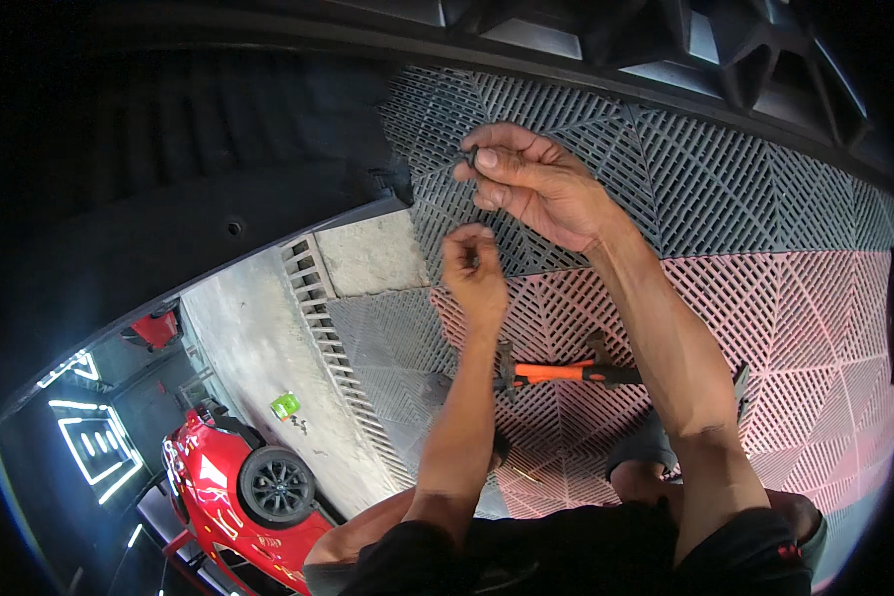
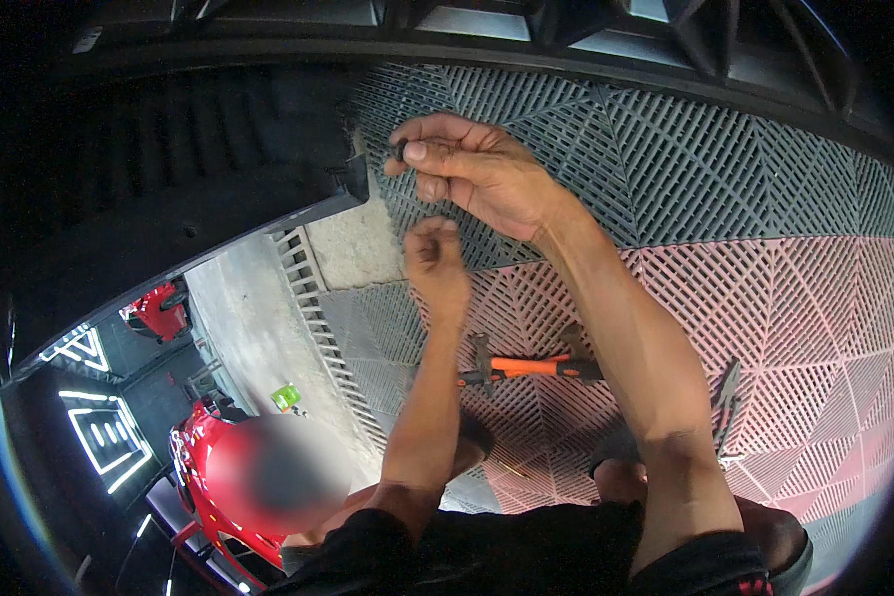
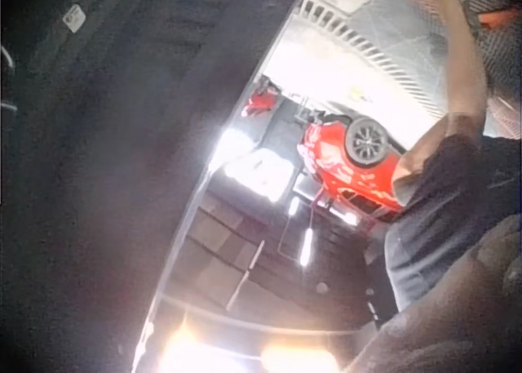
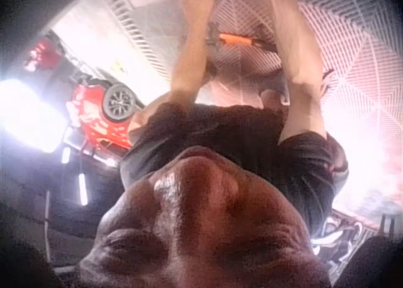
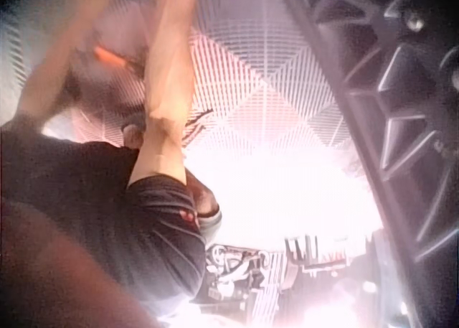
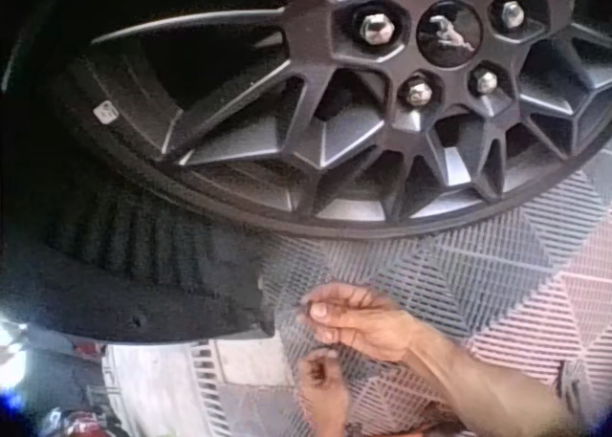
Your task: The person installs plastic fasteners into the wheel arch liner of a dark-colored car. They pick up clips from the floor, insert them into holes in the liner, and press them into place. The person also gathers loose clips into a small metal can.
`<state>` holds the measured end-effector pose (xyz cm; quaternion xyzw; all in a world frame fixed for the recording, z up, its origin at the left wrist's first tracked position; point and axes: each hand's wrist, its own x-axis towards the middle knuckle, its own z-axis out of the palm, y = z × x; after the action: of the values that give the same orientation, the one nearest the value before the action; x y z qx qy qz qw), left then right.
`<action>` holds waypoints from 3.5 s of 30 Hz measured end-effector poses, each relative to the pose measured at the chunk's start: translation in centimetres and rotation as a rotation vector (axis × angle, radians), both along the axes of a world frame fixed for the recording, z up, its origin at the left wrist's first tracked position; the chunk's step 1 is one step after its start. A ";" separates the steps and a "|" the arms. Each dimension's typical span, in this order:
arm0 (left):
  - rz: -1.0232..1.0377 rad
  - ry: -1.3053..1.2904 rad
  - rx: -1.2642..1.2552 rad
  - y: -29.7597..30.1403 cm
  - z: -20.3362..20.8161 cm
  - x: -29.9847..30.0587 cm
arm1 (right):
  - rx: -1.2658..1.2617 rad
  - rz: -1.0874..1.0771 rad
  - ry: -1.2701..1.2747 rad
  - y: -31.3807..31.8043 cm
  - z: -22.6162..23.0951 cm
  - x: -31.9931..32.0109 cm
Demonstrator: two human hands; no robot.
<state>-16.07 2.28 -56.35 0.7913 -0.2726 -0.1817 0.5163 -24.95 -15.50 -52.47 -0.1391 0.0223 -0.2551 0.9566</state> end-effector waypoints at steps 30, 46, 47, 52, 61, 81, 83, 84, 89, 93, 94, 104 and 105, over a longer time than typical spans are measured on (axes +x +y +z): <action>-0.198 -0.425 0.255 -2.0 -5.7 -1.3 | -0.906 -0.144 0.054 -3.1 13.7 9.2; -0.195 -0.364 0.226 -1.8 -6.2 -1.0 | -0.925 -0.165 0.273 -3.0 13.8 8.7; -0.180 -0.340 0.219 -1.3 -6.2 -0.5 | -0.898 -0.178 0.240 -2.5 13.4 9.0; 0.055 -0.029 0.016 -0.3 -2.4 0.0 | -0.659 -0.125 0.558 -3.2 9.5 3.3; 0.098 0.089 -0.288 -2.2 11.0 -0.2 | -0.891 -0.009 0.530 1.9 5.4 0.2; -0.350 -0.485 0.979 8.4 -6.1 -1.3 | -0.682 -0.020 0.147 -0.8 13.9 7.3; -0.368 -0.468 0.994 7.5 -5.8 -1.7 | -0.636 -0.031 0.114 -1.0 13.3 7.2; -0.374 -0.483 1.015 7.4 -5.8 -1.7 | -0.610 -0.033 0.088 -1.0 13.2 7.4; -0.322 -0.413 0.903 7.9 -5.6 -1.3 | -0.636 0.012 0.104 -0.9 13.6 8.0; -0.303 -0.400 0.903 7.0 -4.7 -1.8 | -0.871 -0.121 0.147 -2.1 14.0 7.5; -0.306 -0.408 0.921 6.9 -4.5 -1.8 | -0.915 -0.120 0.124 -2.6 14.1 7.5; -0.279 -0.417 0.888 6.6 -4.5 -2.0 | -0.893 -0.109 0.041 -3.2 13.2 8.5; -0.285 -0.435 0.871 6.7 -4.6 -2.0 | -0.827 -0.097 0.031 -2.8 13.0 8.7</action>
<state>-18.03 9.00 -60.92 0.9076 -0.3780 -0.1782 0.0397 -16.28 -18.25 -39.48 -0.5144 -0.0610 -0.2854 0.8064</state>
